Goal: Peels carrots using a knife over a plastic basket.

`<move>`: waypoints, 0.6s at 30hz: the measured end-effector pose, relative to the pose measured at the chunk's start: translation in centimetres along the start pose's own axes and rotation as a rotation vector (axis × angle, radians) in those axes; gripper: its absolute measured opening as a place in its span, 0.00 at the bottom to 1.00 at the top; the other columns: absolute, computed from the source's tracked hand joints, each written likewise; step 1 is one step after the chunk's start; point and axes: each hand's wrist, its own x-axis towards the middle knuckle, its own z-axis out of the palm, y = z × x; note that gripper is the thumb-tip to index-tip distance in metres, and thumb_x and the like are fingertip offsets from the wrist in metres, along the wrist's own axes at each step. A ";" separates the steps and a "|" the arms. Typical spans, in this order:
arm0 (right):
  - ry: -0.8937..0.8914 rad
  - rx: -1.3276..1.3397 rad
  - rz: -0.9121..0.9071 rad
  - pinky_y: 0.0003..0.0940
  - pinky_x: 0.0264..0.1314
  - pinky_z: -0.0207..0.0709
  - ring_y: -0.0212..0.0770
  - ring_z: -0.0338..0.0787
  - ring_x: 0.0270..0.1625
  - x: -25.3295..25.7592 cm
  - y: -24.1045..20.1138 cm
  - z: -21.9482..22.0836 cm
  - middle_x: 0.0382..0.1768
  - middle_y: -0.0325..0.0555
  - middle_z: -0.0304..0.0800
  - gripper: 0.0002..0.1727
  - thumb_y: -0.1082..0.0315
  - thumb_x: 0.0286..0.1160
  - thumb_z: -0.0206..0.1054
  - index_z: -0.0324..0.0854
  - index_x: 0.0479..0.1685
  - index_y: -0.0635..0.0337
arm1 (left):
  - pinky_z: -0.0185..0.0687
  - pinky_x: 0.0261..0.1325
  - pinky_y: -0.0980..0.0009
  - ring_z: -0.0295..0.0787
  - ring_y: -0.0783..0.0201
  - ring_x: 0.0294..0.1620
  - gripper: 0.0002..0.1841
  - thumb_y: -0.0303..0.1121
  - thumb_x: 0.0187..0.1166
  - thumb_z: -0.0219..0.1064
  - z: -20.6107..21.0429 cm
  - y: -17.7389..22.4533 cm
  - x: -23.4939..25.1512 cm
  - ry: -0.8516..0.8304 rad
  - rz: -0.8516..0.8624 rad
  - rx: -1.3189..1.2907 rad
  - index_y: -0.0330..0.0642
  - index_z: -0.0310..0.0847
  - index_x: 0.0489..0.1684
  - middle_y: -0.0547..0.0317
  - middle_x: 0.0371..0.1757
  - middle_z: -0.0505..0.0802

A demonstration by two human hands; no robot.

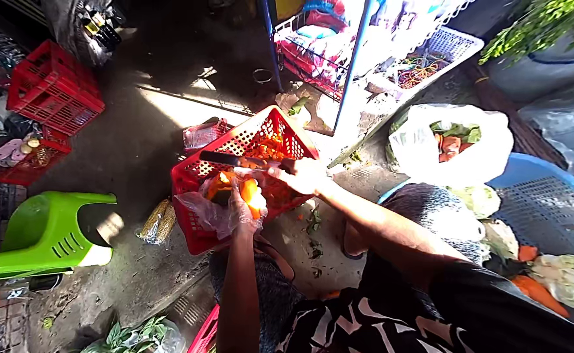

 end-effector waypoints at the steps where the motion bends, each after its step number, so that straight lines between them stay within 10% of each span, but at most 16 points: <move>1: 0.011 0.048 -0.063 0.70 0.47 0.78 0.62 0.91 0.44 -1.0 -0.7 0.0 0.34 0.56 0.91 0.42 0.24 0.76 0.52 0.89 0.49 0.56 | 0.80 0.19 0.71 0.83 0.66 0.20 0.27 0.55 0.94 0.38 0.0 -0.1 0.2 0.040 -0.004 0.009 0.43 0.76 0.47 0.57 0.25 0.85; 5: -0.010 -0.064 -0.215 0.70 0.45 0.78 0.64 0.93 0.45 -2.3 -1.3 1.6 0.35 0.58 0.92 0.50 0.17 0.70 0.47 0.89 0.51 0.58 | 0.81 0.37 0.68 0.80 0.66 0.34 0.16 0.39 0.95 0.39 0.2 -0.4 -0.3 0.092 -0.063 -0.053 0.42 0.70 0.60 0.56 0.38 0.82; 10: -0.031 -0.083 0.136 0.71 0.54 0.78 0.67 0.91 0.54 0.5 0.4 -0.3 0.43 0.62 0.92 0.48 0.20 0.76 0.43 0.86 0.57 0.57 | 0.81 0.16 0.74 0.84 0.66 0.17 0.31 0.60 0.91 0.38 -0.6 0.0 0.0 -0.141 -0.180 -0.330 0.42 0.75 0.41 0.56 0.23 0.85; 18: 0.069 -0.096 -0.341 0.66 0.38 0.78 0.59 0.92 0.38 -2.4 -1.0 1.8 0.30 0.54 0.90 0.49 0.16 0.67 0.50 0.89 0.42 0.59 | 0.82 0.35 0.70 0.82 0.67 0.33 0.18 0.41 0.95 0.35 -0.4 -0.8 -0.6 0.062 -0.112 -0.128 0.44 0.70 0.52 0.59 0.35 0.83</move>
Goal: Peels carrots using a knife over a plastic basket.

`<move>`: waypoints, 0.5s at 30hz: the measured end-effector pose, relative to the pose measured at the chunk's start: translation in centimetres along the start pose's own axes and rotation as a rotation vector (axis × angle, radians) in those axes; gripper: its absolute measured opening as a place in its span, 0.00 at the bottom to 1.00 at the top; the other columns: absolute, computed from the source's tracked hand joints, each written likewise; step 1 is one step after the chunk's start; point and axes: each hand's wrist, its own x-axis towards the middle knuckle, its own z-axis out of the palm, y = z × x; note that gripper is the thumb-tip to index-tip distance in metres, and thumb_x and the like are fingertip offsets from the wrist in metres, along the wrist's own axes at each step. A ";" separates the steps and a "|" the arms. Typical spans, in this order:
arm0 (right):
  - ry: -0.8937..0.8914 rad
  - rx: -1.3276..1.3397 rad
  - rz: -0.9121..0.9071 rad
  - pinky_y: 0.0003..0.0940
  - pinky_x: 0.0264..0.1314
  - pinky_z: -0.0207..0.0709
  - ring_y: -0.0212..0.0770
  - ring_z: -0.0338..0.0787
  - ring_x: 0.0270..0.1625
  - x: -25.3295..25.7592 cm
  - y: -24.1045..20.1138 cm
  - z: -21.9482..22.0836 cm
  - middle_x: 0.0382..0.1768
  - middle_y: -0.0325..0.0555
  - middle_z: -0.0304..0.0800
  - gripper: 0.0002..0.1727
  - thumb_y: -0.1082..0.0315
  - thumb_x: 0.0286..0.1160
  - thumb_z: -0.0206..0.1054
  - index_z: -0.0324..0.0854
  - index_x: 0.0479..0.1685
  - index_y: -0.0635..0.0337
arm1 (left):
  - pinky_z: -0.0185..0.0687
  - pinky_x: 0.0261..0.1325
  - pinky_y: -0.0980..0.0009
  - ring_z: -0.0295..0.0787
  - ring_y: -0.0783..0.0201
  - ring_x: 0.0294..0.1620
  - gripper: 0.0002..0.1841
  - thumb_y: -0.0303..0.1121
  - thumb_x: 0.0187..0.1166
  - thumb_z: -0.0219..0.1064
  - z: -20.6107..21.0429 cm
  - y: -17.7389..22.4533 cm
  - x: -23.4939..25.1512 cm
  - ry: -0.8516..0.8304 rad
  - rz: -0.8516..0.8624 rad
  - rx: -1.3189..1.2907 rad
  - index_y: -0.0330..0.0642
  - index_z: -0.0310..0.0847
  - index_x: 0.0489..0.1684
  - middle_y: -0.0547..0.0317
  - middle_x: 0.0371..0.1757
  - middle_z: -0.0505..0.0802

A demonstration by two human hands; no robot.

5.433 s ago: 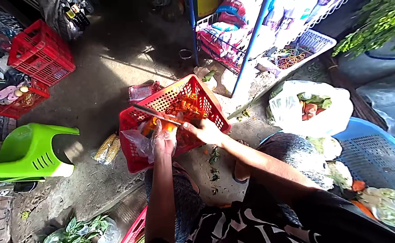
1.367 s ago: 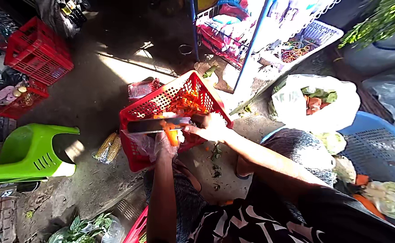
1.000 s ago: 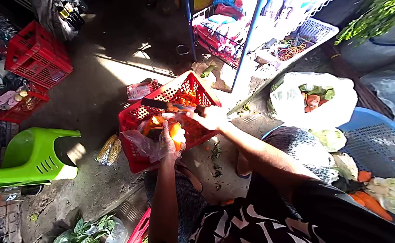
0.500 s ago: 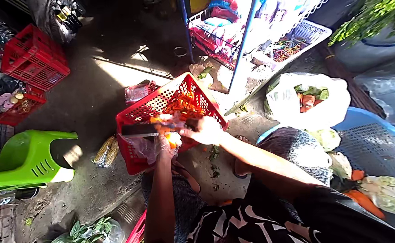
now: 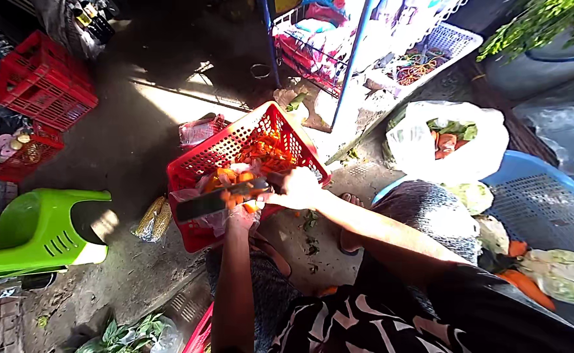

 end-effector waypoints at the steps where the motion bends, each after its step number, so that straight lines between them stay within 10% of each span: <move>1: 0.032 -0.045 -0.050 0.65 0.37 0.79 0.59 0.93 0.38 -0.1 -0.1 0.4 0.30 0.54 0.91 0.51 0.15 0.66 0.48 0.89 0.42 0.59 | 0.81 0.39 0.70 0.80 0.66 0.36 0.15 0.35 0.95 0.36 0.1 -0.2 -0.8 0.031 0.015 -0.030 0.42 0.69 0.56 0.57 0.38 0.81; 4: 0.048 -0.110 -0.079 0.64 0.43 0.82 0.61 0.94 0.42 0.1 -0.1 1.1 0.32 0.57 0.92 0.53 0.15 0.68 0.45 0.90 0.47 0.61 | 0.82 0.40 0.70 0.81 0.66 0.38 0.13 0.32 0.94 0.38 0.9 -0.1 -1.9 0.074 -0.010 -0.043 0.41 0.68 0.59 0.56 0.40 0.81; 10: -0.109 0.043 0.283 0.71 0.51 0.78 0.65 0.92 0.49 1.7 2.4 -0.6 0.38 0.60 0.92 0.50 0.18 0.72 0.45 0.89 0.55 0.57 | 0.77 0.14 0.71 0.81 0.65 0.16 0.32 0.63 0.89 0.34 0.6 0.4 0.2 -0.125 -0.151 -0.131 0.45 0.73 0.38 0.58 0.19 0.82; 15: -0.063 0.042 0.072 0.65 0.38 0.76 0.60 0.91 0.38 0.5 -0.3 -0.2 0.27 0.54 0.88 0.46 0.19 0.70 0.50 0.88 0.40 0.58 | 0.77 0.20 0.74 0.78 0.69 0.20 0.20 0.48 0.94 0.38 1.5 0.9 -0.7 0.104 -0.177 -0.037 0.46 0.69 0.42 0.60 0.24 0.79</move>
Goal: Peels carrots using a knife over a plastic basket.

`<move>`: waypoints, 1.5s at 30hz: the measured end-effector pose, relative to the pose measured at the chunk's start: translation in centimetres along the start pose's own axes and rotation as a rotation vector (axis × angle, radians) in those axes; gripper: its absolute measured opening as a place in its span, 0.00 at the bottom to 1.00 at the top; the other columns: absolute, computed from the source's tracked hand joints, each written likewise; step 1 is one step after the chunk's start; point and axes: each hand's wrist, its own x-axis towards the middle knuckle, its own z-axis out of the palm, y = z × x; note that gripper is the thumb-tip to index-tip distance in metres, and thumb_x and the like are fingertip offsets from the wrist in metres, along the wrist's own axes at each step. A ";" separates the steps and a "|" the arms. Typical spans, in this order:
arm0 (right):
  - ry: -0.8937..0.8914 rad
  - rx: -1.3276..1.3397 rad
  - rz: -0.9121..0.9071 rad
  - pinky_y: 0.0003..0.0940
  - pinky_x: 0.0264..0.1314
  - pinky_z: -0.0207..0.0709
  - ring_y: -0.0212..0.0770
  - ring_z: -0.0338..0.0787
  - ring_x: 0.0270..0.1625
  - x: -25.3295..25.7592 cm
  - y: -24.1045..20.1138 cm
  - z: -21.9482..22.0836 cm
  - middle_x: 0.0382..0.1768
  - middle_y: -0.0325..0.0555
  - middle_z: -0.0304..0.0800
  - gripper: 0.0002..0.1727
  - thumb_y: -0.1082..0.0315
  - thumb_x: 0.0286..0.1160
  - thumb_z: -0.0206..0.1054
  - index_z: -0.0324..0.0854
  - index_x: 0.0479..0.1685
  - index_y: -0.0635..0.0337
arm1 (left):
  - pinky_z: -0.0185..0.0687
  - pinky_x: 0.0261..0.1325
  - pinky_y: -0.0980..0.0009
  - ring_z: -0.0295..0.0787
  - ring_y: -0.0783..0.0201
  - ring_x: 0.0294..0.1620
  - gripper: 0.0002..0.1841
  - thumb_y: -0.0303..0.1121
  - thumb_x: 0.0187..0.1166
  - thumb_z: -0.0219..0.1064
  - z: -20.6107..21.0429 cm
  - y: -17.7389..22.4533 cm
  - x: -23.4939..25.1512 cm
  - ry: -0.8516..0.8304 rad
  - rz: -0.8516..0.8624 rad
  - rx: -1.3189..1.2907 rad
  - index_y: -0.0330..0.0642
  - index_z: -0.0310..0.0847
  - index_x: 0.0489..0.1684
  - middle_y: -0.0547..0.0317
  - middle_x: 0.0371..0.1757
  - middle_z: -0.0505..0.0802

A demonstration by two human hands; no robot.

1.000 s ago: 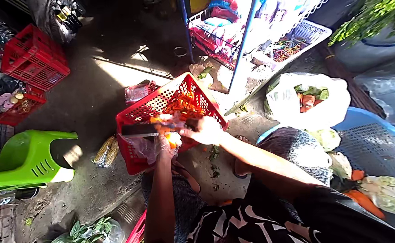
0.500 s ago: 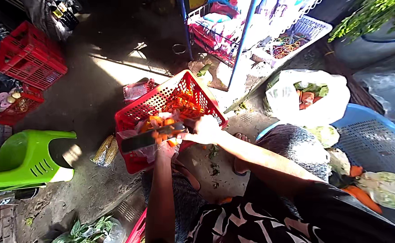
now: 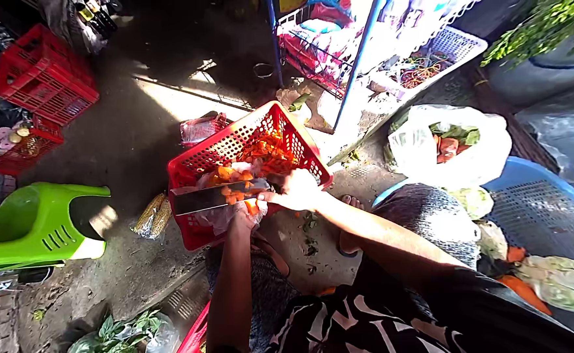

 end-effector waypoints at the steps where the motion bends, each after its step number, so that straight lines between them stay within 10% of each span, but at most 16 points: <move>1: -0.024 0.004 0.036 0.67 0.40 0.77 0.61 0.91 0.39 0.3 0.3 0.1 0.29 0.55 0.89 0.46 0.20 0.71 0.51 0.88 0.42 0.58 | 0.77 0.20 0.73 0.78 0.67 0.20 0.22 0.52 0.94 0.38 -0.2 -0.1 0.3 -0.019 -0.002 0.002 0.45 0.69 0.44 0.59 0.24 0.79; 4: -0.064 0.032 0.195 0.71 0.52 0.78 0.64 0.92 0.50 1.2 1.8 -0.5 0.39 0.58 0.93 0.49 0.18 0.72 0.45 0.89 0.54 0.56 | 0.74 0.12 0.72 0.77 0.66 0.14 0.32 0.63 0.89 0.33 -1.1 -0.4 1.4 -0.148 -0.013 -0.050 0.46 0.71 0.38 0.58 0.18 0.79; 8: -0.046 0.062 0.063 0.68 0.46 0.77 0.61 0.91 0.44 0.4 0.3 -0.6 0.34 0.56 0.91 0.45 0.21 0.72 0.51 0.89 0.46 0.57 | 0.76 0.14 0.72 0.78 0.66 0.15 0.28 0.60 0.91 0.34 -1.3 0.3 1.0 -0.106 -0.059 -0.009 0.45 0.69 0.43 0.57 0.21 0.79; 12: -0.094 0.025 0.323 0.71 0.54 0.78 0.65 0.92 0.52 1.9 2.5 -0.8 0.41 0.60 0.93 0.48 0.19 0.74 0.46 0.89 0.51 0.57 | 0.79 0.12 0.71 0.85 0.63 0.12 0.42 0.68 0.86 0.32 -3.3 -0.7 2.0 -0.603 -0.122 -0.090 0.41 0.81 0.25 0.53 0.16 0.87; 18: -0.041 0.106 0.235 0.68 0.47 0.77 0.61 0.91 0.45 1.3 1.8 -1.0 0.34 0.55 0.90 0.43 0.23 0.77 0.49 0.88 0.45 0.56 | 0.74 0.10 0.72 0.80 0.65 0.13 0.47 0.85 0.67 0.34 -1.4 0.9 1.9 -0.363 -0.051 -0.142 0.45 0.74 0.39 0.57 0.20 0.84; 28: 0.008 0.138 0.148 0.67 0.44 0.77 0.58 0.90 0.40 0.7 1.6 -1.1 0.30 0.53 0.88 0.42 0.23 0.76 0.51 0.88 0.43 0.56 | 0.89 0.37 0.63 0.90 0.59 0.37 0.29 0.59 0.91 0.37 -1.9 0.4 2.9 -0.414 0.161 -0.053 0.46 0.75 0.58 0.52 0.40 0.90; 34: 0.042 -0.085 -0.100 0.67 0.44 0.80 0.63 0.94 0.45 -0.7 0.4 0.5 0.36 0.58 0.93 0.55 0.14 0.68 0.41 0.90 0.51 0.60 | 0.82 0.37 0.70 0.82 0.66 0.33 0.17 0.38 0.95 0.34 -1.6 -1.2 1.0 -0.125 0.151 0.005 0.43 0.69 0.52 0.58 0.35 0.82; 39: 0.317 -0.217 -0.309 0.56 0.39 0.83 0.56 0.94 0.35 -0.9 0.2 2.3 0.27 0.54 0.92 0.53 0.18 0.73 0.41 0.91 0.37 0.63 | 0.83 0.35 0.69 0.82 0.67 0.32 0.14 0.32 0.94 0.35 -1.8 -1.7 -0.1 -0.062 0.192 -0.018 0.45 0.69 0.50 0.59 0.34 0.83; 42: 0.333 -0.220 -0.248 0.58 0.38 0.84 0.57 0.94 0.36 -0.6 1.1 2.7 0.27 0.54 0.92 0.54 0.16 0.71 0.41 0.90 0.37 0.62 | 0.82 0.39 0.67 0.81 0.63 0.36 0.14 0.34 0.95 0.38 -1.4 -1.2 0.3 -0.009 0.112 -0.008 0.41 0.68 0.57 0.54 0.39 0.81; 45: 0.055 -0.124 0.104 0.70 0.49 0.81 0.67 0.94 0.50 0.1 1.6 1.1 0.40 0.62 0.94 0.53 0.17 0.72 0.45 0.88 0.58 0.61 | 0.81 0.28 0.68 0.81 0.63 0.28 0.21 0.50 0.94 0.38 -1.5 0.0 2.2 -0.050 0.064 -0.070 0.44 0.70 0.52 0.55 0.32 0.82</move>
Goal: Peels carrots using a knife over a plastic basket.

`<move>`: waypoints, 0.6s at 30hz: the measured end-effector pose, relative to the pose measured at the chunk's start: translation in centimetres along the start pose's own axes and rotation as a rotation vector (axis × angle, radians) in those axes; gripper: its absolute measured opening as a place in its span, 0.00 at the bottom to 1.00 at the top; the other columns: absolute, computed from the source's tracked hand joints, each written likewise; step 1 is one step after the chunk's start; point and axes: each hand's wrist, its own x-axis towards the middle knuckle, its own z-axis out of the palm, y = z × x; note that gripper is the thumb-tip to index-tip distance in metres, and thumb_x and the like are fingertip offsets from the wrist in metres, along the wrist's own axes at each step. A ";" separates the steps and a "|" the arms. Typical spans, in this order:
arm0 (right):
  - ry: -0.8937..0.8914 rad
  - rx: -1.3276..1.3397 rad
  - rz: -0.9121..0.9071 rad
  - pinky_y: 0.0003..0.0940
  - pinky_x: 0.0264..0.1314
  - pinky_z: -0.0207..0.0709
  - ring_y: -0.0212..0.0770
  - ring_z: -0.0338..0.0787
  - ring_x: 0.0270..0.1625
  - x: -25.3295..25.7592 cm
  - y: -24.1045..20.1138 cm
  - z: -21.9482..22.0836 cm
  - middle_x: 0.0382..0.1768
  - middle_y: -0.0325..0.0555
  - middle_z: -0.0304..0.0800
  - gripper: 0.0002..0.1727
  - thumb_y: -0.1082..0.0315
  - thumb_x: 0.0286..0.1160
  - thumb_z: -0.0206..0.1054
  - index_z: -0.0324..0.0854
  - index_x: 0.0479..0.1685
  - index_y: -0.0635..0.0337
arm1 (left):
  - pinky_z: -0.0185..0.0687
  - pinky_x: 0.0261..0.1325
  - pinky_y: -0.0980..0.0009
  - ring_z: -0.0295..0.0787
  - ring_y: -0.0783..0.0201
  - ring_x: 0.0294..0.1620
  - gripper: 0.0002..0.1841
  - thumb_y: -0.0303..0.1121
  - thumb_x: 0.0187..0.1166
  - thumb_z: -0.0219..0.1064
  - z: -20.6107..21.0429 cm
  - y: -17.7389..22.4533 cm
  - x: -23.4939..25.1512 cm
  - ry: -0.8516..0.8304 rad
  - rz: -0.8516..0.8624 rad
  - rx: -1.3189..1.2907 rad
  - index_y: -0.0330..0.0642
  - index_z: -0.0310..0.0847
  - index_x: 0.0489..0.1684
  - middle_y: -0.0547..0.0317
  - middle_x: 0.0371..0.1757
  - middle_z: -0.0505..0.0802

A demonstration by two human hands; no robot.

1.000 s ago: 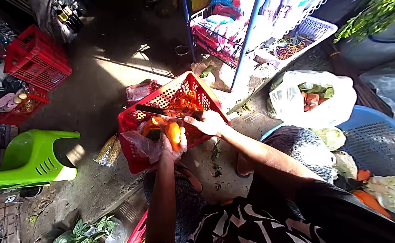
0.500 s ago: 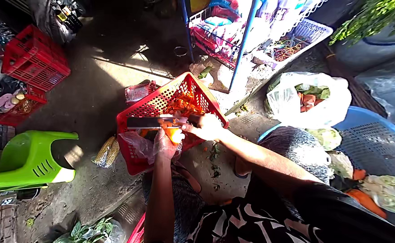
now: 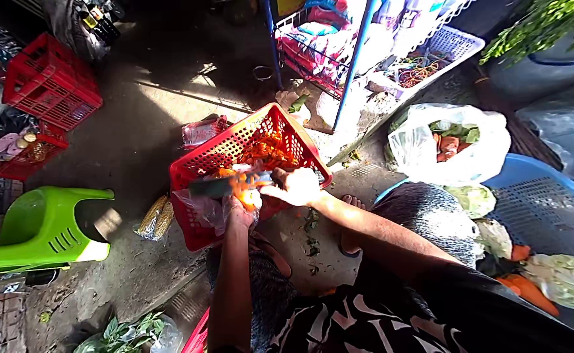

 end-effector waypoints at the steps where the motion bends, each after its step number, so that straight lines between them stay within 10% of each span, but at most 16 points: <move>1: -0.107 0.015 0.137 0.72 0.54 0.79 0.68 0.92 0.55 0.7 0.2 -0.9 0.45 0.64 0.93 0.52 0.17 0.73 0.44 0.85 0.65 0.58 | 0.79 0.21 0.70 0.81 0.64 0.21 0.25 0.54 0.93 0.36 -0.2 0.1 0.5 -0.043 -0.008 -0.034 0.44 0.71 0.44 0.56 0.25 0.81; 7: -0.222 -0.021 0.391 0.70 0.58 0.79 0.67 0.90 0.60 2.0 0.1 -2.3 0.52 0.64 0.92 0.48 0.21 0.76 0.48 0.86 0.58 0.60 | 0.80 0.23 0.66 0.81 0.61 0.23 0.29 0.61 0.91 0.35 -0.6 0.4 0.9 -0.021 0.044 0.009 0.44 0.71 0.49 0.55 0.28 0.81; 10: -0.317 -0.066 0.343 0.67 0.66 0.75 0.66 0.86 0.68 1.8 -0.4 -2.5 0.60 0.66 0.88 0.37 0.36 0.81 0.63 0.80 0.68 0.64 | 0.79 0.18 0.71 0.80 0.67 0.16 0.30 0.57 0.93 0.33 -0.6 0.3 0.1 -0.139 0.405 0.379 0.45 0.77 0.52 0.58 0.23 0.84; 11: -0.330 -0.102 0.307 0.67 0.67 0.74 0.67 0.85 0.69 1.6 -0.5 -2.6 0.61 0.67 0.87 0.34 0.43 0.82 0.66 0.78 0.69 0.67 | 0.82 0.24 0.73 0.82 0.69 0.21 0.22 0.46 0.94 0.40 -1.3 0.1 0.0 -0.256 0.589 0.613 0.45 0.76 0.66 0.57 0.31 0.87; 13: -0.306 -0.167 0.248 0.66 0.65 0.74 0.67 0.85 0.68 1.1 -0.5 -3.1 0.61 0.68 0.88 0.28 0.53 0.83 0.65 0.77 0.70 0.68 | 0.87 0.55 0.64 0.90 0.62 0.48 0.40 0.45 0.80 0.66 -1.8 0.3 0.3 -0.455 0.743 1.205 0.46 0.53 0.93 0.45 0.59 0.90; 15: -0.263 -0.217 0.206 0.66 0.65 0.74 0.66 0.87 0.66 0.5 -0.6 -3.8 0.59 0.66 0.89 0.23 0.59 0.84 0.63 0.78 0.70 0.66 | 0.73 0.79 0.52 0.83 0.53 0.74 0.56 0.66 0.69 0.71 0.0 -0.1 -0.4 -0.458 0.645 1.754 0.52 0.43 0.96 0.43 0.73 0.86; 18: -0.186 -0.283 0.106 0.64 0.66 0.73 0.65 0.88 0.64 -0.9 0.3 -4.1 0.57 0.64 0.90 0.19 0.65 0.82 0.62 0.82 0.66 0.65 | 0.62 0.86 0.50 0.70 0.50 0.84 0.51 0.69 0.74 0.63 1.9 -1.4 -0.9 -0.426 0.495 2.091 0.49 0.51 0.94 0.44 0.81 0.79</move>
